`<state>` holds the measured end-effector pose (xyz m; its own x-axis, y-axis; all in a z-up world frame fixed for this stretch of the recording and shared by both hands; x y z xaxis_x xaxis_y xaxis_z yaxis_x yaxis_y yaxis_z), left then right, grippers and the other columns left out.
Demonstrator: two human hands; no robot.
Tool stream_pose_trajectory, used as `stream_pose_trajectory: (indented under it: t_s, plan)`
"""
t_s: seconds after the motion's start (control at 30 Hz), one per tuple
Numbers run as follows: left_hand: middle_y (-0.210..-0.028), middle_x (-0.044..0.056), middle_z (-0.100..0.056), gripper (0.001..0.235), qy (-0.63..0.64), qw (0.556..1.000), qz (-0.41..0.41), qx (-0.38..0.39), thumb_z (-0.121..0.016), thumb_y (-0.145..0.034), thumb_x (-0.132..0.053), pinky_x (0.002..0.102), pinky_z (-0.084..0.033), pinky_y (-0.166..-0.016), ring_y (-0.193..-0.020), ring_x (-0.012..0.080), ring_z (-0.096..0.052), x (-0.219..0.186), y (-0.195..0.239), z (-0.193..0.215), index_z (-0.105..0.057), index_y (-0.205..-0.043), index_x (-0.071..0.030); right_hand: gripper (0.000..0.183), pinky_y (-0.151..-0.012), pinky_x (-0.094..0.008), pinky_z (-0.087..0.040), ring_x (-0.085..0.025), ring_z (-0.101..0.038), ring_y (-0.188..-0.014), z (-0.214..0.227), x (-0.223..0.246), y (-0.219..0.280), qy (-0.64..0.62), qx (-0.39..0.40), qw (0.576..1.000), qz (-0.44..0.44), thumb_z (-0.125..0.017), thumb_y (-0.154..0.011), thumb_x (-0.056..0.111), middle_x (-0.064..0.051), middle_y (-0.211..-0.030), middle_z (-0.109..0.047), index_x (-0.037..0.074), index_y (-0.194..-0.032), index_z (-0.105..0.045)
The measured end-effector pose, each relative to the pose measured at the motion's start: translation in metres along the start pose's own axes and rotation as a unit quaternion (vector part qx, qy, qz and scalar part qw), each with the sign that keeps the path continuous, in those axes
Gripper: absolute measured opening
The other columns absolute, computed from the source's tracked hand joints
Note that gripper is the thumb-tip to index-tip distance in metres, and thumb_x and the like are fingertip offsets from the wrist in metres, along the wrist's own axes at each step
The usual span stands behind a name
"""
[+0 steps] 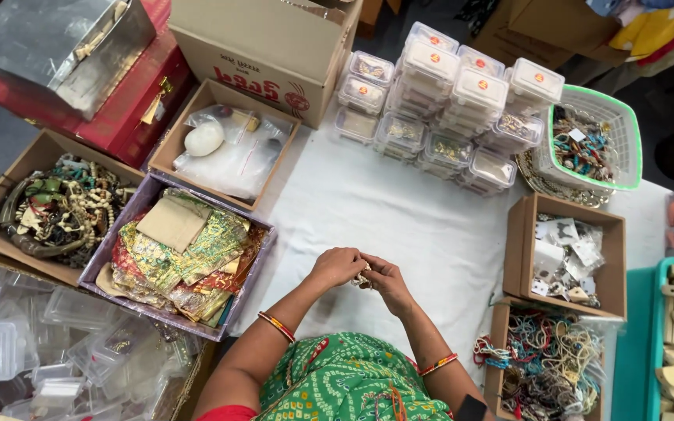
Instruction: The person handles a gold-colored chain, straightens it on a white surface, and places it into a small plastic bag. They then wrap the bag in a decorative gold-patterned paper and place it into a small plastic container. The process is repeated with a second chain.
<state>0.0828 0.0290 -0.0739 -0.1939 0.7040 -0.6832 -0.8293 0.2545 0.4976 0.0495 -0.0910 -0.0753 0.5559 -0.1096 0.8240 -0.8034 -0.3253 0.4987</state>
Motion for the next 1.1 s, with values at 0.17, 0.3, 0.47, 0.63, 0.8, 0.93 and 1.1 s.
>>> stream_pose_trajectory:
  t_s: [0.17,0.3,0.47,0.63,0.8,0.93,1.1]
  plan:
    - [-0.093,0.01,-0.077,0.038,-0.024,1.0,-0.008,-0.016,-0.06,-0.087,-0.044,0.043,-0.056,-0.083,-0.092,0.0285,-0.073,0.012,-0.021,0.007,-0.078,-0.098,-0.012,0.029,-0.074,-0.031,-0.054,-0.013,-0.066,-0.082,0.034,-0.042,-0.023,-0.041,0.031,0.998,-0.021,-0.063,-0.094,0.004,-0.005,-0.098,-0.074,0.002,-0.123,-0.07]
    - [-0.103,0.001,-0.073,0.026,-0.035,0.979,0.025,-0.201,-0.057,-0.101,-0.039,0.033,-0.061,-0.069,-0.077,0.0163,-0.072,0.025,-0.026,0.113,-0.067,-0.108,-0.016,0.023,-0.075,-0.032,-0.056,-0.015,-0.069,-0.083,0.064,-0.06,-0.025,-0.079,-0.015,0.996,-0.045,-0.064,-0.093,0.001,-0.008,-0.097,-0.074,-0.001,-0.115,-0.07]
    - [-0.111,0.012,-0.068,0.022,-0.14,0.885,0.056,-0.441,-0.066,-0.095,-0.025,0.037,-0.059,-0.073,-0.095,0.0259,-0.068,0.1,-0.025,0.249,-0.067,-0.112,-0.011,0.023,-0.072,-0.032,-0.058,-0.017,-0.071,-0.082,0.09,-0.069,-0.023,-0.128,-0.045,0.99,-0.05,-0.063,-0.092,0.001,-0.01,-0.096,-0.074,-0.001,-0.114,-0.07]
    - [-0.112,0.016,-0.067,0.027,-0.257,0.859,0.084,-0.434,-0.069,-0.089,-0.017,0.042,-0.06,-0.08,-0.096,0.0308,-0.069,0.146,-0.035,0.275,-0.066,-0.112,-0.004,0.023,-0.072,-0.032,-0.06,-0.018,-0.071,-0.082,0.093,-0.069,-0.024,-0.146,-0.045,0.987,-0.043,-0.063,-0.092,0.001,-0.011,-0.096,-0.074,-0.002,-0.115,-0.07]
    - [-0.113,0.019,-0.068,0.024,-0.299,0.856,0.076,-0.414,-0.067,-0.092,-0.001,0.04,-0.061,-0.079,-0.096,0.033,-0.072,0.144,-0.028,0.291,-0.066,-0.116,-0.001,0.023,-0.073,-0.032,-0.06,-0.017,-0.071,-0.083,0.089,-0.067,-0.02,-0.143,-0.056,0.987,-0.04,-0.064,-0.092,0.001,-0.01,-0.097,-0.075,0.0,-0.115,-0.07]
    - [-0.11,0.019,-0.068,0.023,-0.331,0.832,0.07,-0.439,-0.069,-0.091,-0.003,0.036,-0.062,-0.076,-0.095,0.0302,-0.072,0.109,-0.006,0.312,-0.068,-0.114,0.0,0.024,-0.073,-0.032,-0.06,-0.017,-0.071,-0.084,0.092,-0.068,-0.019,-0.147,-0.061,0.987,-0.028,-0.064,-0.093,0.001,-0.01,-0.098,-0.075,0.0,-0.115,-0.07]
    - [-0.111,0.012,-0.066,0.011,-0.296,0.842,-0.026,-0.451,-0.066,-0.097,-0.005,0.031,-0.063,-0.079,-0.09,0.0216,-0.069,0.075,-0.017,0.278,-0.076,-0.099,-0.009,0.025,-0.073,-0.031,-0.059,-0.017,-0.071,-0.084,0.092,-0.071,-0.018,-0.15,-0.071,0.986,-0.02,-0.064,-0.093,0.002,-0.009,-0.098,-0.074,0.0,-0.117,-0.07]
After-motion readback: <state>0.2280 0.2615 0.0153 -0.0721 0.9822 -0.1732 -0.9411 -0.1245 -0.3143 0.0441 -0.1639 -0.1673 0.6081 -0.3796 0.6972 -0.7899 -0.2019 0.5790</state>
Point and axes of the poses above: each hand's wrist, its own y-axis away from the middle knuckle, its own z-axis out of the back of the hand, x = y × z, the point moved 10 cm from there along -y, towards the middle knuckle
